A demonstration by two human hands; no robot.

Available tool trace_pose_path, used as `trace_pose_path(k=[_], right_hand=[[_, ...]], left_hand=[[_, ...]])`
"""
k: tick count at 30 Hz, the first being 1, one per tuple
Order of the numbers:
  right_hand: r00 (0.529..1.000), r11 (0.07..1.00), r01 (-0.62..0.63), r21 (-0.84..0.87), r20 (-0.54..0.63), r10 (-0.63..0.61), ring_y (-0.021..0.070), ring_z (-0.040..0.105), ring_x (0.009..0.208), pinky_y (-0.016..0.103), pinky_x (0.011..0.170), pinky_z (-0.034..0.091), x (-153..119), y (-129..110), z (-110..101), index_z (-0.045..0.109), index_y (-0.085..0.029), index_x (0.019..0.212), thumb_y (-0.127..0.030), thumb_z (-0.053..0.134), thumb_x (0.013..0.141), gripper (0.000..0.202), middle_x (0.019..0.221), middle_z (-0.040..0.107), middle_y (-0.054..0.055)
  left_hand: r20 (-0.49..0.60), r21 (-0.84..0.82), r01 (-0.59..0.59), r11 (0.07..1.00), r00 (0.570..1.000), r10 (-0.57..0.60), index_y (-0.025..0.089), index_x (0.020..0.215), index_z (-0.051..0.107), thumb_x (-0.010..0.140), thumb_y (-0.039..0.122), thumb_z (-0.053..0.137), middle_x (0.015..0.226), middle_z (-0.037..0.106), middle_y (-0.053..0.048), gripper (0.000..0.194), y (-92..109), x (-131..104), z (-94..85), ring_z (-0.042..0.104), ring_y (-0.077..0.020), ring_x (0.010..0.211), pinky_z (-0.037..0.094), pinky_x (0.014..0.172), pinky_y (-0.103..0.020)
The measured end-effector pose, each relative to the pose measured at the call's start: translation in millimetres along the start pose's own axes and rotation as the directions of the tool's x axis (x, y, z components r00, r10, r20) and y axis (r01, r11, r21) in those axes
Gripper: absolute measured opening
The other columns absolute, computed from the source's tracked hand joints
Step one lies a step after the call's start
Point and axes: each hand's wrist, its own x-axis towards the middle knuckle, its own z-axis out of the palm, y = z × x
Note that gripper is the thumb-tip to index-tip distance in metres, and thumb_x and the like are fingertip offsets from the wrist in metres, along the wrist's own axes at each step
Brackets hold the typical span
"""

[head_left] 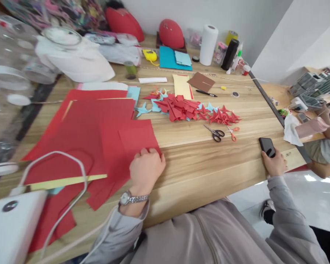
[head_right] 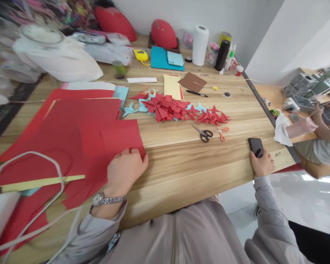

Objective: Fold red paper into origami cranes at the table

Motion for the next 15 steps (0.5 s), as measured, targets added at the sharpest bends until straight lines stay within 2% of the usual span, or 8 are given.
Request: trace_pose_path(k=[5,7,8,10,11,12,13,15], right_hand=[[0.998,0.993,-0.055,0.103,0.046,0.05,0.0373,0.042,0.116,0.053,0.095,0.032,16,-4,1,0.051,-0.021,0.119,-0.057,0.062,0.062,0.069,0.122,0.051,0.016],[0.998,0.991,-0.054,0.119,0.026,0.051,0.0394,0.04,0.117,0.056,0.095,0.029,11,-8,-2,0.04,-0.016,0.128,-0.058,0.067,0.056,0.088,0.122,0.048,0.02],[0.998,0.995,-0.03,0.096,-0.049,0.035,0.0413,0.037,0.119,0.059,0.096,0.026,5,-13,-4,0.033,-0.013,0.132,-0.06,0.07,0.052,0.1,0.125,0.044,0.023],[0.983,0.982,0.162,0.101,-0.105,-0.152,0.0413,0.035,0.121,0.059,0.096,0.028,-13,-28,-8,0.031,-0.011,0.133,-0.061,0.071,0.053,0.102,0.127,0.04,0.025],[0.949,0.936,0.315,0.159,-0.068,-0.308,0.0389,0.037,0.121,0.057,0.096,0.031,-26,-39,-10,0.034,-0.013,0.131,-0.059,0.069,0.057,0.095,0.127,0.041,0.024],[0.883,0.852,0.462,0.246,-0.04,-0.467,0.0358,0.039,0.121,0.054,0.097,0.033,-39,-52,-11,0.038,-0.014,0.129,-0.057,0.067,0.063,0.085,0.126,0.042,0.022],[0.789,0.736,0.582,0.346,-0.022,-0.614,0.0327,0.04,0.121,0.051,0.099,0.034,-54,-66,-13,0.039,-0.015,0.128,-0.055,0.064,0.068,0.077,0.125,0.044,0.02],[0.577,0.474,0.71,0.52,-0.043,-0.816,0.0282,0.039,0.124,0.047,0.102,0.034,-84,-98,-17,0.036,-0.017,0.132,-0.049,0.061,0.074,0.071,0.128,0.042,0.018]], left_hand=[[-0.044,-0.006,-0.058,0.998,0.997,0.058,0.006,0.083,0.062,0.084,0.029,0.03,0.077,0.061,-0.018,0.039,-8,-4,4.9,0.061,-0.03,0.074,0.042,0.054,-0.033],[-0.077,0.002,-0.052,0.999,0.996,0.052,0.007,0.082,0.062,0.085,0.025,0.027,0.072,0.061,-0.016,0.039,-11,-6,3.2,0.062,-0.029,0.069,0.043,0.052,-0.034],[-0.087,0.007,-0.038,0.999,0.996,0.038,0.009,0.081,0.062,0.086,0.023,0.026,0.07,0.061,-0.015,0.039,-13,-7,1.8,0.063,-0.0283,0.065,0.043,0.05,-0.034],[-0.145,0.002,-0.001,1.0,0.989,0.002,0.011,0.081,0.062,0.086,0.021,0.025,0.07,0.063,-0.014,0.039,-18,-9,-1.2,0.063,-0.0288,0.062,0.043,0.047,-0.036],[-0.202,-0.012,-0.011,1.0,0.979,0.008,0.012,0.086,0.063,0.086,0.021,0.025,0.073,0.064,-0.014,0.038,-20,-10,-2.4,0.063,-0.0299,0.063,0.044,0.047,-0.038],[-0.286,-0.049,-0.002,0.999,0.958,-0.012,0.014,0.089,0.063,0.086,0.021,0.027,0.077,0.066,-0.014,0.036,-21,-10,-3.3,0.064,-0.0314,0.067,0.045,0.047,-0.04],[-0.368,-0.11,-0.039,0.993,0.93,-0.004,0.016,0.096,0.062,0.085,0.02,0.031,0.089,0.067,-0.015,0.033,-21,-10,-4.0,0.064,-0.0327,0.074,0.047,0.05,-0.043],[-0.523,-0.23,-0.183,0.956,0.852,0.037,0.019,0.109,0.06,0.081,0.017,0.04,0.109,0.064,-0.016,0.035,-20,-10,-5.0,0.062,-0.0358,0.093,0.05,0.063,-0.05]])
